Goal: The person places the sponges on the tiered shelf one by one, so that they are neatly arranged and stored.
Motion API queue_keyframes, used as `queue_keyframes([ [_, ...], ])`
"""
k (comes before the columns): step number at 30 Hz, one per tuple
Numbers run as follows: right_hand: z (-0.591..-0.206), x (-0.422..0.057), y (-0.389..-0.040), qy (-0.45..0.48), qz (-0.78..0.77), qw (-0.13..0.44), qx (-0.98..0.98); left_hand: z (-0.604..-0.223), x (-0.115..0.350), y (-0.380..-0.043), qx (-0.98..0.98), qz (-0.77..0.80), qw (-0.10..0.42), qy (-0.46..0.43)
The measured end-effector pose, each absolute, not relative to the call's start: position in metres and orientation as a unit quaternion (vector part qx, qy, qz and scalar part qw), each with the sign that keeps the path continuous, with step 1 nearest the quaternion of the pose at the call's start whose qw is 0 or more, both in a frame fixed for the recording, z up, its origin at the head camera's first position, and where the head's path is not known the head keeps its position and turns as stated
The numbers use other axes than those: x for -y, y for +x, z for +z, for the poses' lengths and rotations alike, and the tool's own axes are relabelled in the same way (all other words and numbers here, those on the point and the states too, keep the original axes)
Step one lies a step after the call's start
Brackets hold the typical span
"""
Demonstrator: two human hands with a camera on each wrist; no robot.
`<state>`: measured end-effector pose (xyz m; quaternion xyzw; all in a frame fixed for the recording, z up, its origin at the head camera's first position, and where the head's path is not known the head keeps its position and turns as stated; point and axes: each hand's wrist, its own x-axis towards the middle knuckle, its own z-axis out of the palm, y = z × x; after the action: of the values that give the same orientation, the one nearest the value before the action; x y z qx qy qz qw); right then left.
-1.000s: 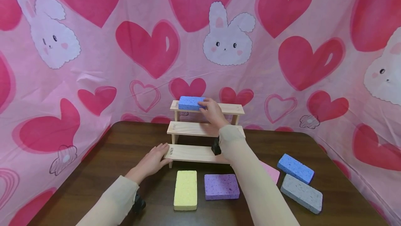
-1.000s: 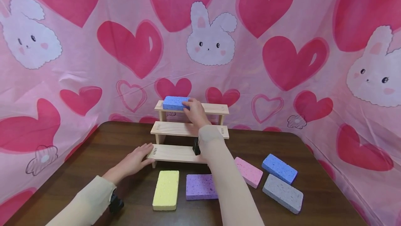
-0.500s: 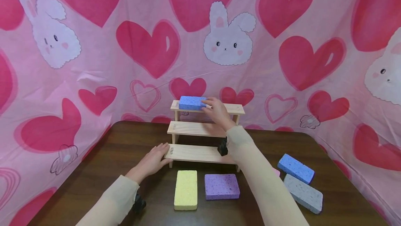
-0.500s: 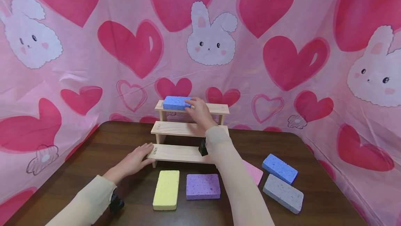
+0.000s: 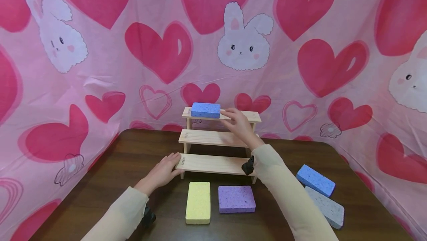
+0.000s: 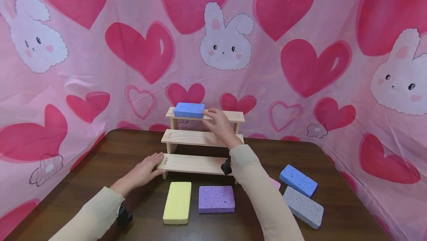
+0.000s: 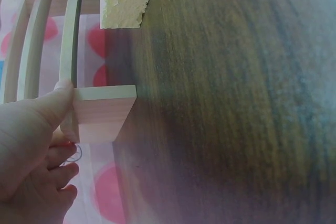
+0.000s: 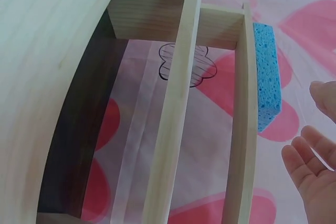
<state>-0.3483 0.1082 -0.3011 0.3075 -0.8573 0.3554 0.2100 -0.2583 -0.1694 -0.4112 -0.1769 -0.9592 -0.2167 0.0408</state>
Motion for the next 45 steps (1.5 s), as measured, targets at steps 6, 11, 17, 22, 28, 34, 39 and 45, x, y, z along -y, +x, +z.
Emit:
queue_keyframes([
  [6,-0.303,-0.122,-0.337,0.323,0.346,0.226,0.852,-0.411,0.169,-0.259,0.96,-0.215,0.037,-0.174],
  [11,-0.305,-0.133,-0.328,0.339,0.346,0.228,0.845,-0.411,0.169,-0.258,0.961,-0.213,0.035,-0.173],
  [17,-0.31,-0.146,-0.318,0.337,0.352,0.218,0.846,-0.411,0.169,-0.258,0.96,-0.214,0.035,-0.177],
  [22,-0.311,-0.158,-0.311,0.334,0.35,0.224,0.846,-0.411,0.169,-0.258,0.958,-0.217,0.037,-0.182],
  [28,-0.313,-0.171,-0.303,0.328,0.343,0.236,0.848,-0.411,0.169,-0.258,0.959,-0.22,0.034,-0.176],
  [34,-0.318,-0.187,-0.297,0.327,0.356,0.241,0.841,-0.411,0.168,-0.257,0.959,-0.219,0.036,-0.177],
  [39,-0.324,-0.201,-0.29,0.316,0.351,0.264,0.841,-0.411,0.168,-0.257,0.959,-0.219,0.036,-0.179],
  [45,-0.332,-0.216,-0.286,0.302,0.348,0.29,0.839,-0.412,0.169,-0.259,0.958,-0.216,0.038,-0.183],
])
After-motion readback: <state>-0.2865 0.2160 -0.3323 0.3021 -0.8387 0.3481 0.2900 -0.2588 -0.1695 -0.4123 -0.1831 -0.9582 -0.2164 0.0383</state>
